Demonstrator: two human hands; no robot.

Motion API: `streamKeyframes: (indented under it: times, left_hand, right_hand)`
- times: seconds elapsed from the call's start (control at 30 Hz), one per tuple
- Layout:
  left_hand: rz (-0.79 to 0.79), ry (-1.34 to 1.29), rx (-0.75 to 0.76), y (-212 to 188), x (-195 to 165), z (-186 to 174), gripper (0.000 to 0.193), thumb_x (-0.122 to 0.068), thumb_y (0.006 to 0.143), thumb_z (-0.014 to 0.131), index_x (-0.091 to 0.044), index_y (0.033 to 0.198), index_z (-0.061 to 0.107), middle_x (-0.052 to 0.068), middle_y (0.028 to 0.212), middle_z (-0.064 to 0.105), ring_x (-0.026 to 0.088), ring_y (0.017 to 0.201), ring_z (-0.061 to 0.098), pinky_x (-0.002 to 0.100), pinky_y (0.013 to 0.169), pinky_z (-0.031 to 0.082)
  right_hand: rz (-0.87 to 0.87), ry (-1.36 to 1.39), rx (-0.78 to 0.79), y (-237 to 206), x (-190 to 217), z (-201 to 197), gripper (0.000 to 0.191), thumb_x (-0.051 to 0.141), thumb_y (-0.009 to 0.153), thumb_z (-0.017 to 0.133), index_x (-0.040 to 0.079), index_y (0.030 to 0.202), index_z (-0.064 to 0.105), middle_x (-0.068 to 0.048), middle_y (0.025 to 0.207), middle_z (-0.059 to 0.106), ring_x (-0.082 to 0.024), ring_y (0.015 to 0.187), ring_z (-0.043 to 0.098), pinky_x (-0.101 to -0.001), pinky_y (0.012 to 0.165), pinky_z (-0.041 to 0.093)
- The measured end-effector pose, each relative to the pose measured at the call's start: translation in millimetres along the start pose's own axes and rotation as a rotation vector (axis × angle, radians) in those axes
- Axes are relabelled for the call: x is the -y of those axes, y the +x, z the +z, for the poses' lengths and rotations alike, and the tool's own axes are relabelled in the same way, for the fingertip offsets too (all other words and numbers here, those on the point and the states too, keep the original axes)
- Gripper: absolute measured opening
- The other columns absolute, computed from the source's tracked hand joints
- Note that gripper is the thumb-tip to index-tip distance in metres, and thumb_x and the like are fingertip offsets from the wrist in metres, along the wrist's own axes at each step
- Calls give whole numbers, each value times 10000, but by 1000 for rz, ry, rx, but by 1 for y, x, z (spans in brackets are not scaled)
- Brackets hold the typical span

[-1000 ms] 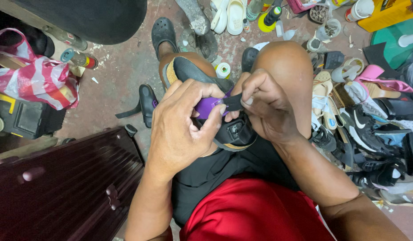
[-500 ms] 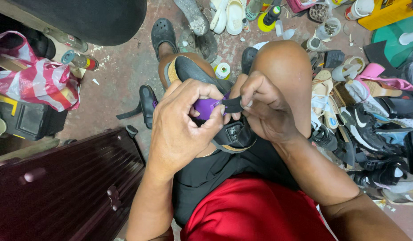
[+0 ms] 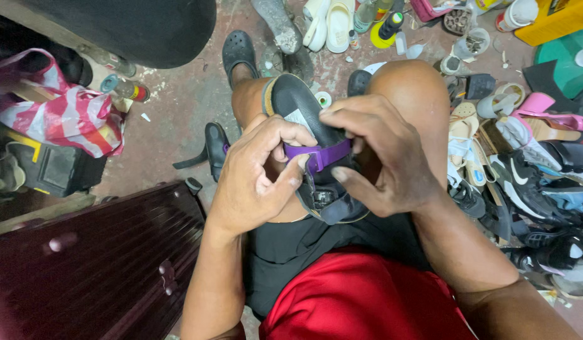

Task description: The person sits on the floor and repairs a black sandal with a purple strap. They adjust the strap and buckle, then wipe the strap with a white cloth.

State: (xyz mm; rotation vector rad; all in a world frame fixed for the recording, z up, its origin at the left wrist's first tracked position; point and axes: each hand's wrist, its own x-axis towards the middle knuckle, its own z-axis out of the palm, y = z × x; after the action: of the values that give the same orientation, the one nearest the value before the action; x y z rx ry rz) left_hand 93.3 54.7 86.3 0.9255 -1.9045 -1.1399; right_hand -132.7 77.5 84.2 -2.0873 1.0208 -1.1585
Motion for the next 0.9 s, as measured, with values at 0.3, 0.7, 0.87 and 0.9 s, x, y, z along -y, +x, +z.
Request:
streamKeyframes:
  times: [0.3,0.7,0.87,0.9]
  left_hand:
    - [-69,-548,81,-22,57,-24,327,-268,938,685,-62,1176,598,-22,984,563,53,866,498,199,791,385]
    - [-152,-575,145,-27,77,-24,311,-301,989,707,-61,1134,573,-16,1074,535,58,922,488,210,835,389]
    - [-175,-599,172,-28,81,-25,332,-298,958,703,-39,1118,571,2,1057,508,61,855,457,219,830,382]
    - [-162,-625,172,-28,81,-26,359,-319,951,699,-35,1126,567,11,1049,509,74,876,462,223,836,385]
  right_hand:
    - [135,10,122,-6,-21,-7,148,60,924,768,113,1056,729,-36,833,613,-185,755,567,-288,726,440]
    - [223,93,273,2,-5,25,103,138,959,701,46,977,658,-59,870,634,-218,799,617,-340,712,483]
    - [328,249,306,-4,-13,24,110,128,985,670,33,940,639,-40,782,545,-163,683,487,-311,619,400]
    - [323,265,300,-4,-13,25,115,134,993,660,34,943,635,-32,789,542,-151,685,477,-303,623,397]
